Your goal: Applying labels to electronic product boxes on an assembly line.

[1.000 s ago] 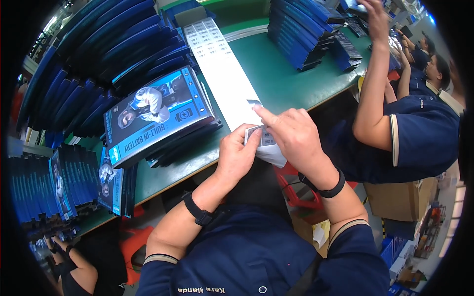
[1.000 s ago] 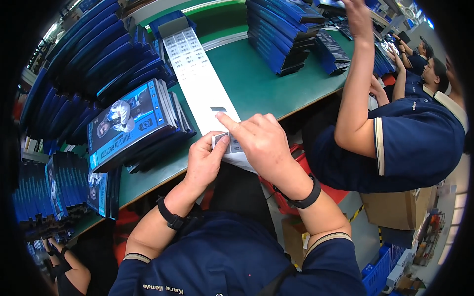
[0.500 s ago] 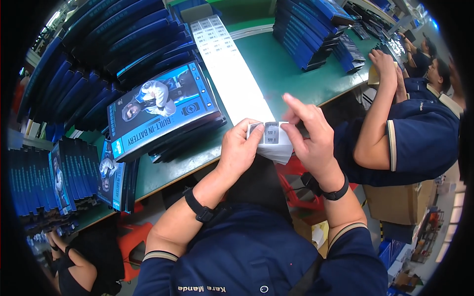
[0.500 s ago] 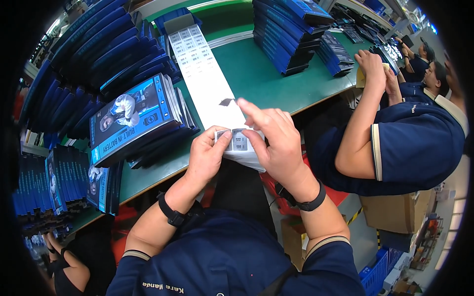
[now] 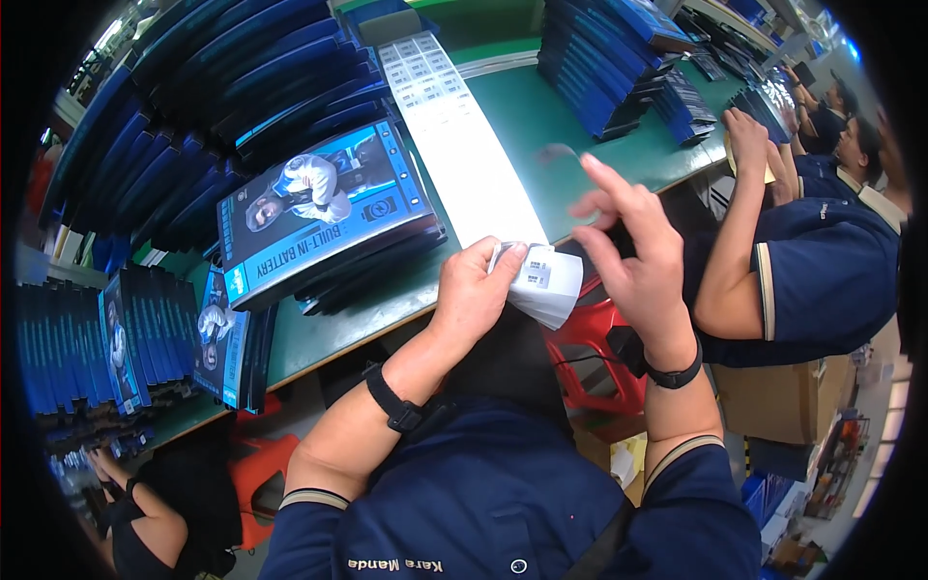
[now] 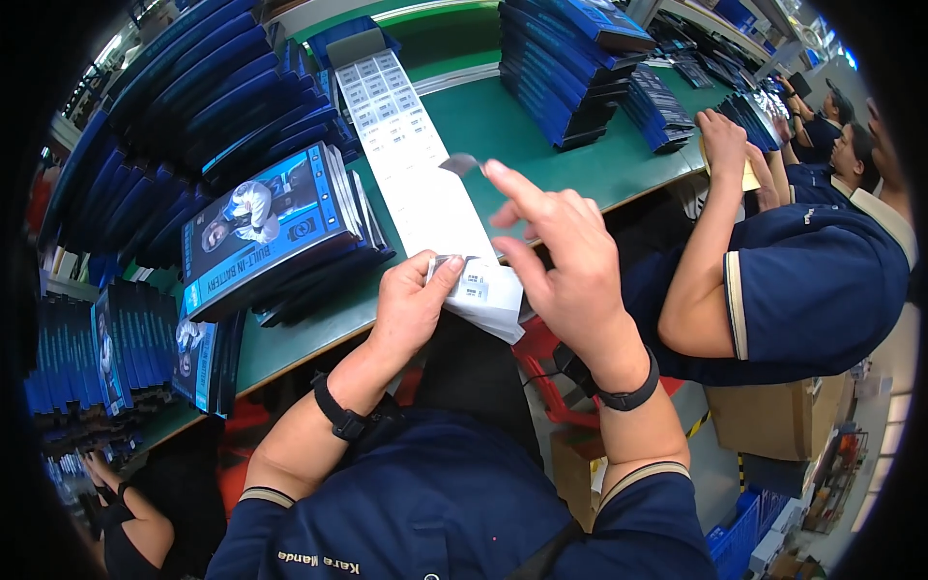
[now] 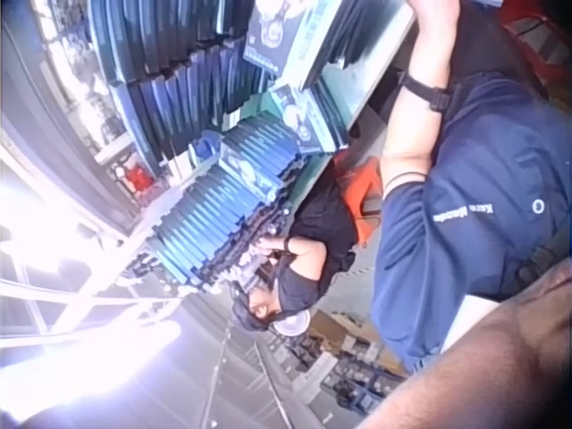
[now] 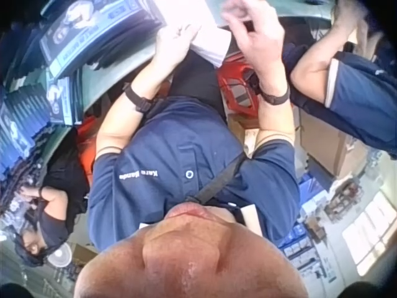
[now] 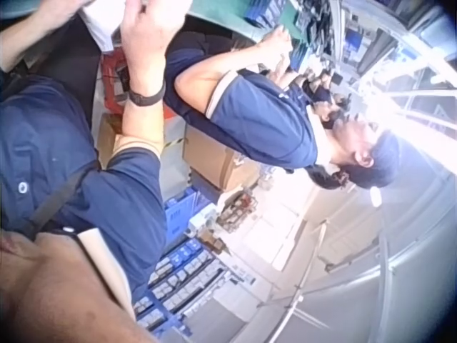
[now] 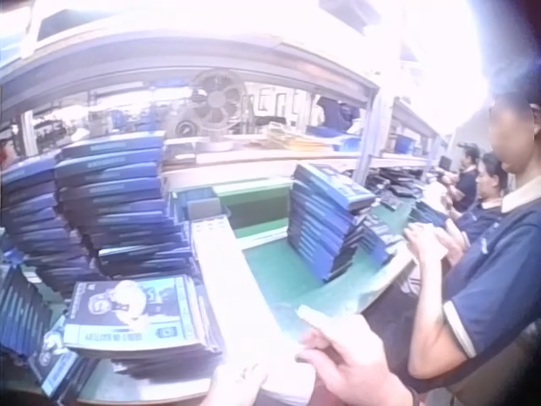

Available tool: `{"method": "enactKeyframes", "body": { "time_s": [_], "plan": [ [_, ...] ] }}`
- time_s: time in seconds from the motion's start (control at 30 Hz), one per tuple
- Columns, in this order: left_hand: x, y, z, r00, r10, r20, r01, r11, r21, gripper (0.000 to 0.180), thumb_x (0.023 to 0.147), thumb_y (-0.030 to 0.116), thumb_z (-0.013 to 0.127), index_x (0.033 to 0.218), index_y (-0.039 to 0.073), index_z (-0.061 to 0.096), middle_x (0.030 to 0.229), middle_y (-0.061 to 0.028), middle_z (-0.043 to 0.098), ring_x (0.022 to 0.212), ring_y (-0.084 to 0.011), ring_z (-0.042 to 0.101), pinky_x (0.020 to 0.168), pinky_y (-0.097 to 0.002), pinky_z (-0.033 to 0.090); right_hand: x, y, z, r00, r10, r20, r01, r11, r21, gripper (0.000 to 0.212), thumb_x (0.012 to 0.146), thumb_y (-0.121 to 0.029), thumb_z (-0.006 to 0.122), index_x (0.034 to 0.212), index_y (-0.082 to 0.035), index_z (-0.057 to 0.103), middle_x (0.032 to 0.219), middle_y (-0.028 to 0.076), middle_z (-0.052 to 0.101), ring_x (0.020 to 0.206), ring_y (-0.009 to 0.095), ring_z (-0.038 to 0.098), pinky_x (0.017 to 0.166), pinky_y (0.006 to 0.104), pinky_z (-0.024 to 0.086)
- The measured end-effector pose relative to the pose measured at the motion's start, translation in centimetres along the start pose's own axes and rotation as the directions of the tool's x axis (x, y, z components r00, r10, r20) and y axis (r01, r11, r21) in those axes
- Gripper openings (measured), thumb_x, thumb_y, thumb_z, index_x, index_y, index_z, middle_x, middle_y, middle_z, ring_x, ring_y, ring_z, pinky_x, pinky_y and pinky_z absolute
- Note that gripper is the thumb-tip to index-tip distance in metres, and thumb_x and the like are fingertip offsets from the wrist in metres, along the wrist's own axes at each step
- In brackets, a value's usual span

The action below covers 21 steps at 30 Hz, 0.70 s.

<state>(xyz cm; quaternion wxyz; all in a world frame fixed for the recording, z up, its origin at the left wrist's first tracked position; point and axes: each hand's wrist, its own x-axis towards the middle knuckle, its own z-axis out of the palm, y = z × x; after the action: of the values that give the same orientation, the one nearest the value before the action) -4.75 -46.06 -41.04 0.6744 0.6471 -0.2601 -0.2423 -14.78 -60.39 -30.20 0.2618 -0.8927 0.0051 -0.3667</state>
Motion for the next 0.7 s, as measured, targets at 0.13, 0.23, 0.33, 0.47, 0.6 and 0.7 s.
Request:
{"method": "enactKeyframes", "body": {
  "time_s": [0.13, 0.23, 0.33, 0.47, 0.6, 0.7],
  "plan": [
    [-0.1, 0.0, 0.1, 1.000, 0.010, -0.007, -0.010, 0.999, 0.031, 0.026, 0.097, 0.023, 0.065, 0.092, -0.001, 0.071, 0.069, -0.0052, 0.067, 0.065, -0.0060, 0.054, 0.058, -0.0292, 0.046, -0.7, 0.7, 1.3, 0.980, 0.020, 0.199, 0.007, 0.991, -0.132, 0.080, 0.070, -0.001, 0.077, 0.144, -0.011, 0.050, 0.087, 0.003, 0.066, 0.080, 0.022, 0.056, 0.076, 0.0360, 0.043],
    [-0.1, 0.3, 0.0, 1.000, -0.019, 0.021, 0.018, 1.000, 0.024, 0.028, 0.098, 0.024, 0.065, 0.091, -0.002, 0.071, 0.073, -0.0016, 0.067, 0.069, -0.0045, 0.054, 0.060, -0.0260, 0.045, -1.4, 1.1, 2.1, 0.966, -0.088, 0.244, 0.143, 0.965, -0.221, 0.070, 0.071, 0.000, 0.076, 0.137, -0.013, 0.058, 0.074, -0.001, 0.062, 0.074, 0.021, 0.054, 0.073, 0.0342, 0.040],
    [-0.1, 0.2, -0.2, 0.997, -0.060, 0.043, 0.059, 0.998, 0.018, 0.029, 0.099, 0.025, 0.065, 0.090, -0.002, 0.071, 0.079, 0.0018, 0.067, 0.073, -0.0031, 0.053, 0.062, -0.0229, 0.044, -1.1, 0.3, 1.5, 0.958, -0.174, 0.228, 0.233, 0.935, -0.266, 0.060, 0.072, 0.001, 0.075, 0.130, -0.012, 0.063, 0.072, -0.001, 0.061, 0.068, 0.020, 0.053, 0.071, 0.0324, 0.040],
    [0.0, 0.0, -0.2, 0.995, -0.091, 0.043, 0.090, 0.996, 0.012, 0.030, 0.098, 0.025, 0.066, 0.090, -0.003, 0.072, 0.078, 0.0037, 0.066, 0.072, -0.0027, 0.053, 0.061, -0.0234, 0.044, -0.2, 0.0, 0.4, 0.999, -0.007, -0.048, 0.003, 0.998, -0.069, 0.064, 0.069, 0.008, 0.074, 0.129, -0.010, 0.063, 0.079, -0.001, 0.067, 0.065, 0.014, 0.056, 0.066, 0.0296, 0.041],
    [-0.4, 0.3, -0.1, 0.999, -0.013, 0.033, 0.007, 0.985, 0.173, 0.028, 0.097, 0.022, 0.067, 0.087, -0.003, 0.072, 0.073, 0.0041, 0.065, 0.069, -0.0030, 0.053, 0.060, -0.0249, 0.046, 1.0, -0.8, 1.6, 0.978, 0.125, 0.165, -0.154, 0.971, 0.182, 0.086, 0.068, 0.008, 0.075, 0.146, -0.014, 0.046, 0.122, 0.011, 0.061, 0.081, 0.020, 0.064, 0.077, 0.0346, 0.053],
    [-0.6, -0.2, -0.1, 0.986, 0.167, -0.011, -0.157, 0.948, 0.276, 0.016, 0.088, 0.015, 0.072, 0.083, 0.000, 0.070, 0.069, -0.0221, 0.063, 0.054, -0.0368, 0.055, 0.053, -0.0364, 0.047, 1.4, -1.2, 2.3, 0.913, 0.029, 0.408, -0.073, 0.993, 0.093, 0.078, 0.072, 0.011, 0.068, 0.143, -0.011, 0.048, 0.135, 0.015, 0.055, 0.108, 0.031, 0.063, 0.086, 0.0359, 0.054]
  ]
}}
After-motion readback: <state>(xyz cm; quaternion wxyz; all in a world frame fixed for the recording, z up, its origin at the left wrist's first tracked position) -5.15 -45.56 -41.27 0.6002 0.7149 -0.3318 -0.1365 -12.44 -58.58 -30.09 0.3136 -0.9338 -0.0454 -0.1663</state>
